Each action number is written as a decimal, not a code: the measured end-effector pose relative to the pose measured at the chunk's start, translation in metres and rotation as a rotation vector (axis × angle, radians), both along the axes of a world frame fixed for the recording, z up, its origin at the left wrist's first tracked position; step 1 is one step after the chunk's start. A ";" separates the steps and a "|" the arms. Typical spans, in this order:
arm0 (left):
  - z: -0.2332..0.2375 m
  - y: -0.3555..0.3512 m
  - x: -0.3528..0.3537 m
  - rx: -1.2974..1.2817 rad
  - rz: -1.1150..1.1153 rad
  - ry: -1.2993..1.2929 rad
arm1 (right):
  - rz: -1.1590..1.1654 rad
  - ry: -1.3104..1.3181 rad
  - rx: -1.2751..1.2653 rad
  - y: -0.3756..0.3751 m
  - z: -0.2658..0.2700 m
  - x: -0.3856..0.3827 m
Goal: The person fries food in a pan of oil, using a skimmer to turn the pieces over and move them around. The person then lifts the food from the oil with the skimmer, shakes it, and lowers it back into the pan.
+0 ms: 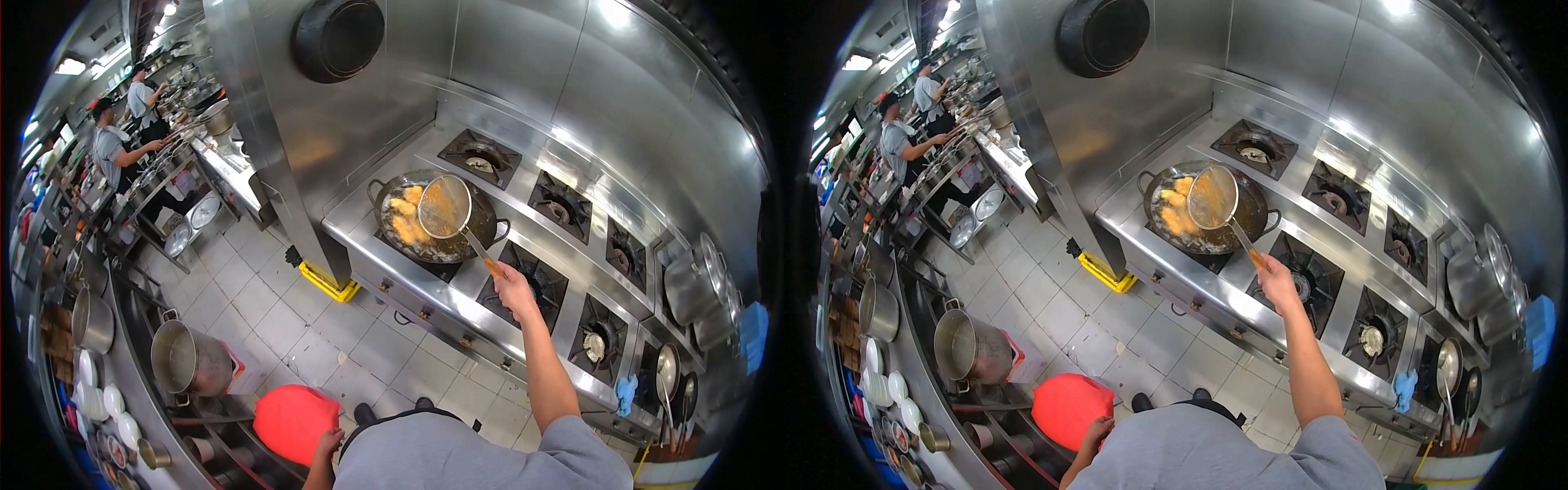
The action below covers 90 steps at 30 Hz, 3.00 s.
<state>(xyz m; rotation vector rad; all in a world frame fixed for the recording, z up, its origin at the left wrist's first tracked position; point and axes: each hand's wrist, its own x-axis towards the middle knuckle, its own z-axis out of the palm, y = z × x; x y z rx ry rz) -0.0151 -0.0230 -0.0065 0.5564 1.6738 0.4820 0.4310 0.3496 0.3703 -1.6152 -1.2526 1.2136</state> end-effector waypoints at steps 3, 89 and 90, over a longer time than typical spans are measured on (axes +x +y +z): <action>0.004 0.003 0.000 -0.019 0.011 0.029 | -0.017 0.042 -0.017 0.006 0.001 0.002; 0.016 0.012 -0.001 -0.011 -0.020 0.042 | -0.149 -0.027 0.156 0.012 -0.031 0.025; 0.014 0.011 -0.001 -0.019 -0.016 0.031 | -0.173 -0.081 0.221 0.017 -0.040 0.034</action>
